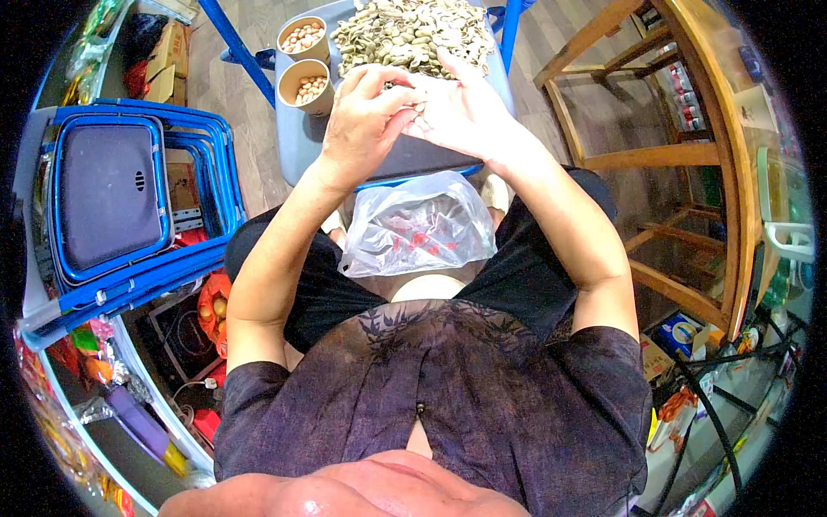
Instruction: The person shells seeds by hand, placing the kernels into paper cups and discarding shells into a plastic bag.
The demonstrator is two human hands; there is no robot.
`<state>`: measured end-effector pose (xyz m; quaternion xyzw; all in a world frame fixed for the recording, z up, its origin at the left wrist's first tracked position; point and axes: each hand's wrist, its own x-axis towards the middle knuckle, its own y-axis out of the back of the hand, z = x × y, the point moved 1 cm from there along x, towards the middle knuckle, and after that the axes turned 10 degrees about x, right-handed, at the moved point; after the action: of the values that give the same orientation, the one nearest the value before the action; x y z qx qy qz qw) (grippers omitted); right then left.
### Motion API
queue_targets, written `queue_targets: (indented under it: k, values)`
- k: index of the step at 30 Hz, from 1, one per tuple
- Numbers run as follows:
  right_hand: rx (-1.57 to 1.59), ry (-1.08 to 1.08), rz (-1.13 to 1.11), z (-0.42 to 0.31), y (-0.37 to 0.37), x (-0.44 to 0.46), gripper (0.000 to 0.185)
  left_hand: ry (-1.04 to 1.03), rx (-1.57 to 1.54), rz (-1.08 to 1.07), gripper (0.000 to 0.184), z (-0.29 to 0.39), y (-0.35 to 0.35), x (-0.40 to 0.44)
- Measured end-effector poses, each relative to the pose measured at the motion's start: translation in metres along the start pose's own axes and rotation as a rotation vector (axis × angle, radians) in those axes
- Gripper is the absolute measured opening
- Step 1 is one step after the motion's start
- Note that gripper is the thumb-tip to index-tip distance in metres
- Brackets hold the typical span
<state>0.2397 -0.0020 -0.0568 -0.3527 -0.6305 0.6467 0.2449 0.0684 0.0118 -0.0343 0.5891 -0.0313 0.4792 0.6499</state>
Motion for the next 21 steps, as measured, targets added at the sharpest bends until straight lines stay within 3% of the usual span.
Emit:
queue_targets:
  k: [5, 7, 9, 12, 17, 20, 21]
  values:
    - [0.081, -0.053, -0.140, 0.000, 0.004, 0.002, 0.064, 0.006, -0.013, -0.025, 0.015, -0.002, -0.002, -0.002]
    - [0.033, 0.028, 0.056, 0.004, -0.006, -0.002, 0.063, 0.063, -0.107, -0.005, 0.013, -0.003, -0.003, -0.002]
    - [0.048, 0.006, 0.053, 0.007, -0.014, -0.003, 0.060, 0.116, -0.200, 0.014, 0.013, -0.005, -0.001, -0.002]
    - [-0.046, 0.006, 0.097, 0.002, -0.005, -0.004, 0.053, 0.568, -1.149, -0.132, 0.016, -0.009, -0.001, -0.004]
    - [-0.317, 0.057, 0.114, 0.001, -0.002, -0.009, 0.037, 0.616, -1.218, -0.110, 0.016, -0.015, 0.006, -0.003]
    - [-0.586, 0.120, 0.252, 0.012, -0.020, -0.012, 0.030, 0.666, -1.144, -0.113, 0.014, -0.021, -0.002, -0.006]
    - [-0.784, 0.231, 0.297, 0.016, -0.020, -0.012, 0.030, 0.618, -0.964, -0.083, 0.013, -0.022, -0.003, -0.006]
